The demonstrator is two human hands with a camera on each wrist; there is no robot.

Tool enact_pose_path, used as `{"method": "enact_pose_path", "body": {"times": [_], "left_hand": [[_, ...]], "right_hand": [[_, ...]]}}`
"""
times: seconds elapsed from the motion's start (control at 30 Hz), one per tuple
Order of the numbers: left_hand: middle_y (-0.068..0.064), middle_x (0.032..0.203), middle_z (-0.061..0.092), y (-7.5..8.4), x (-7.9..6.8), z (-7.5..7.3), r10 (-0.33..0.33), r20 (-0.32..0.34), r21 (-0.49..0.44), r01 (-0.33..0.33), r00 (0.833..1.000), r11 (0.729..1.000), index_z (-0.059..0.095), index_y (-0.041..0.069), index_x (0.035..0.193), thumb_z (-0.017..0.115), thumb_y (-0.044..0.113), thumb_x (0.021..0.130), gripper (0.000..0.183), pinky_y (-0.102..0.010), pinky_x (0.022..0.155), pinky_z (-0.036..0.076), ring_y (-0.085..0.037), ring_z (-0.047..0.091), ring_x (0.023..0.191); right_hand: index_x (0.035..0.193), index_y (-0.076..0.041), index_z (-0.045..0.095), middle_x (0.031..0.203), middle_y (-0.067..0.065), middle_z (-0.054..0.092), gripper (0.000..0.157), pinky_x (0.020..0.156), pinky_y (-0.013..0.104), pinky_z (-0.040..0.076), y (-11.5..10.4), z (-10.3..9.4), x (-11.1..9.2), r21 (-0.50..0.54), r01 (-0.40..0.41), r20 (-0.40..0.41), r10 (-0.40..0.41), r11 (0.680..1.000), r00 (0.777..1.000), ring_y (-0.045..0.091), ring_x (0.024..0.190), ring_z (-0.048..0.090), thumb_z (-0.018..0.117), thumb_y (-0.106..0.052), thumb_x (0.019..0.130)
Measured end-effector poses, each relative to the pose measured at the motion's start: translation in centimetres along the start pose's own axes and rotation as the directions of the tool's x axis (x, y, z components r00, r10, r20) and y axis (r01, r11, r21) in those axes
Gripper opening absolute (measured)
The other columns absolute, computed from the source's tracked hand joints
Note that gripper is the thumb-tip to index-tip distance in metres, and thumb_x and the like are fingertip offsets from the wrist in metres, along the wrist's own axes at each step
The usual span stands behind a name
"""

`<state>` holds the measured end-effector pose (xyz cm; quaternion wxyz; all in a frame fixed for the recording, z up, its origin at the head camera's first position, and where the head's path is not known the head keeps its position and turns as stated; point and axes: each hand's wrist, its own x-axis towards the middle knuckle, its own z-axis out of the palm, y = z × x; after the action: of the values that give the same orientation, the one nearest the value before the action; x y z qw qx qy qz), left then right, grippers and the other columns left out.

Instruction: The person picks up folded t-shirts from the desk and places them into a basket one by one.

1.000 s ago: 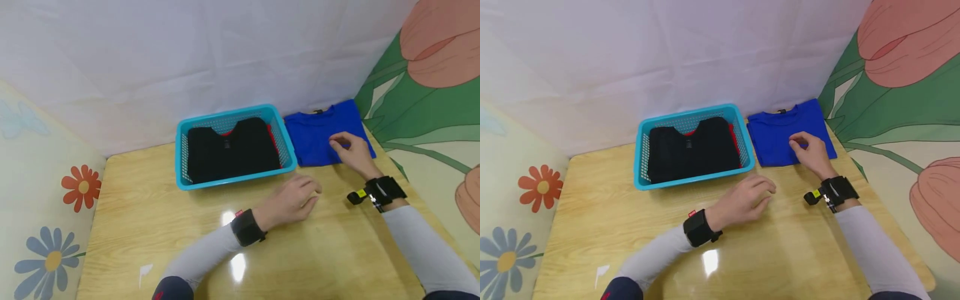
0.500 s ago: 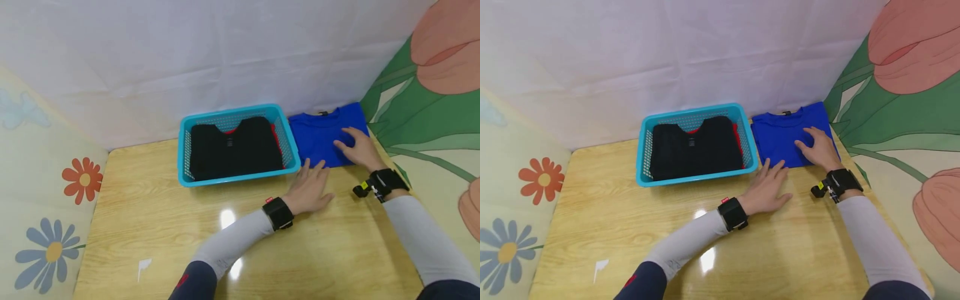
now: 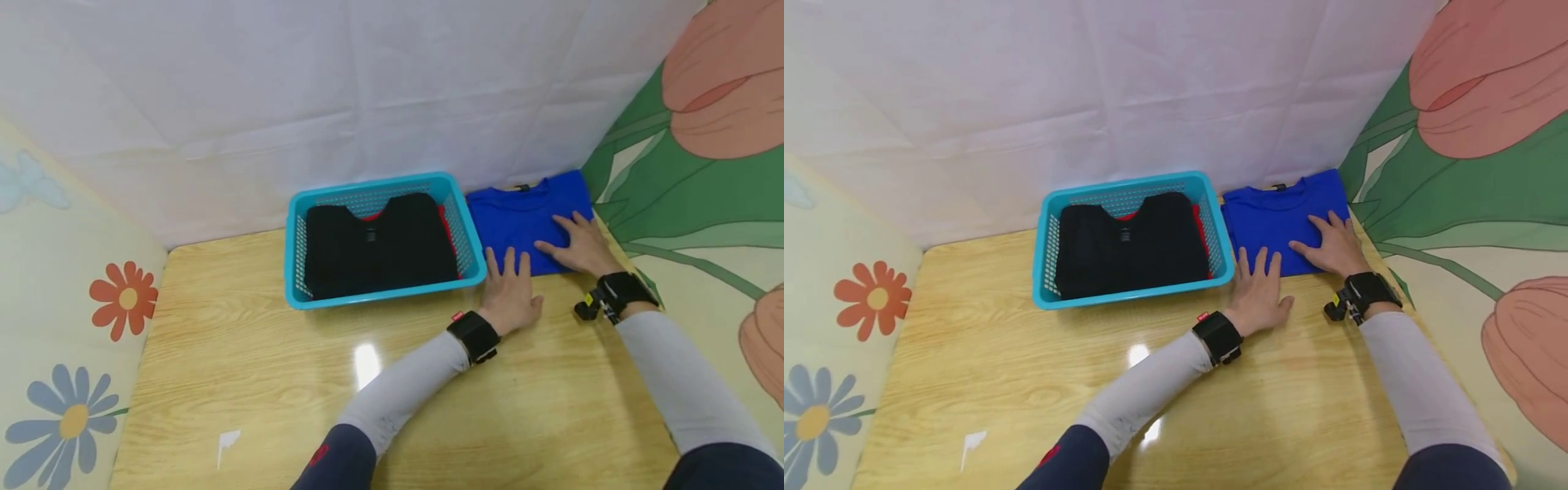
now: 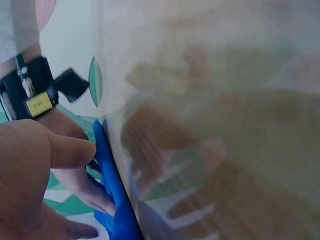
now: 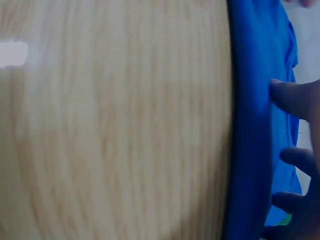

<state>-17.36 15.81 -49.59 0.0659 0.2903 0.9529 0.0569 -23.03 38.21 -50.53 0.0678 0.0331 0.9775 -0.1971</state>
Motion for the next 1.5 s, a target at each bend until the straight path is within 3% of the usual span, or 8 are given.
{"method": "enact_pose_path", "body": {"times": [0.23, 0.6, 0.83, 0.9, 1.07, 1.3, 1.5], "left_hand": [[-0.003, 0.17, 0.036, -0.7, 0.5, 0.3, 0.018, 0.081, 0.124, -0.028, 0.997, 0.992, 0.043, 0.016, 0.162, 0.051, 0.062, 0.106, 0.073, -0.041, 0.133, 0.02, -0.027, 0.028, 0.16], [0.0, 0.167, 0.044, -0.9, 0.0, -0.4, 0.128, 0.106, 0.292, -0.154, 0.986, 0.944, 0.047, 0.017, 0.161, 0.037, 0.061, 0.111, 0.067, -0.041, 0.131, 0.025, -0.015, 0.032, 0.158], [0.001, 0.17, 0.038, -0.8, -0.3, -0.1, 0.095, 0.119, 0.331, -0.13, 0.988, 0.935, 0.045, 0.022, 0.163, 0.037, 0.065, 0.11, 0.069, -0.042, 0.132, 0.02, -0.015, 0.028, 0.16], [0.0, 0.172, 0.035, -0.6, -0.8, 0.2, 0.083, 0.129, 0.325, -0.121, 0.988, 0.938, 0.043, 0.022, 0.164, 0.039, 0.066, 0.109, 0.071, -0.04, 0.132, 0.021, -0.02, 0.027, 0.161], [-0.002, 0.173, 0.034, -0.2, -2.4, 0.8, 0.064, 0.108, 0.27, -0.091, 0.992, 0.958, 0.041, 0.021, 0.165, 0.043, 0.066, 0.108, 0.073, -0.036, 0.126, 0.036, -0.031, 0.032, 0.158], [0.0, 0.17, 0.037, -0.6, -2.8, 0.8, 0.086, 0.086, 0.256, -0.106, 0.993, 0.961, 0.046, 0.023, 0.162, 0.044, 0.066, 0.107, 0.07, -0.033, 0.124, 0.04, -0.027, 0.036, 0.155], [0.004, 0.165, 0.042, -1.0, -3.0, 0.6, 0.094, 0.088, 0.185, -0.109, 0.992, 0.977, 0.05, 0.026, 0.16, 0.047, 0.063, 0.108, 0.064, -0.035, 0.121, 0.043, -0.025, 0.041, 0.15]], "right_hand": [[0.164, 0.005, 0.029, 0.168, 0.046, 0.001, 0.091, 0.121, 0.082, 0.007, -0.4, 0.1, 0.0, 0.001, 0.001, 0.084, -0.001, 1.0, 0.996, 0.072, 0.151, -0.002, 0.064, -0.053, 0.103], [0.164, 0.003, 0.031, 0.169, 0.043, 0.001, 0.095, 0.12, 0.083, 0.005, 0.0, 0.0, -1.1, 0.028, -0.012, 0.069, 0.01, 1.0, 0.998, 0.071, 0.153, -0.003, 0.067, -0.057, 0.1], [0.165, 0.002, 0.03, 0.169, 0.043, 0.0, 0.096, 0.12, 0.084, 0.003, -0.2, 0.1, -1.6, 0.045, 0.003, 0.051, -0.005, 0.999, 0.999, 0.071, 0.152, -0.005, 0.065, -0.06, 0.1], [0.164, 0.003, 0.03, 0.169, 0.044, 0.001, 0.096, 0.12, 0.083, 0.003, -0.2, 0.4, -1.9, 0.05, 0.01, 0.054, -0.013, 0.999, 0.998, 0.071, 0.152, -0.004, 0.066, -0.059, 0.1], [0.162, 0.006, 0.034, 0.167, 0.046, 0.004, 0.094, 0.12, 0.083, 0.005, -0.1, 1.2, -2.8, 0.038, 0.04, 0.05, -0.042, 0.998, 0.998, 0.074, 0.15, 0.001, 0.066, -0.058, 0.1], [0.163, 0.005, 0.033, 0.167, 0.046, 0.004, 0.094, 0.117, 0.086, 0.006, 0.1, 1.7, -3.3, 0.03, 0.037, 0.042, -0.038, 0.999, 0.998, 0.075, 0.149, 0.001, 0.066, -0.058, 0.101], [0.162, 0.004, 0.034, 0.167, 0.046, 0.004, 0.094, 0.116, 0.087, 0.008, -0.2, 1.7, -4.2, 0.017, 0.011, 0.038, -0.012, 1.0, 0.999, 0.075, 0.149, 0.001, 0.066, -0.059, 0.1]]}}
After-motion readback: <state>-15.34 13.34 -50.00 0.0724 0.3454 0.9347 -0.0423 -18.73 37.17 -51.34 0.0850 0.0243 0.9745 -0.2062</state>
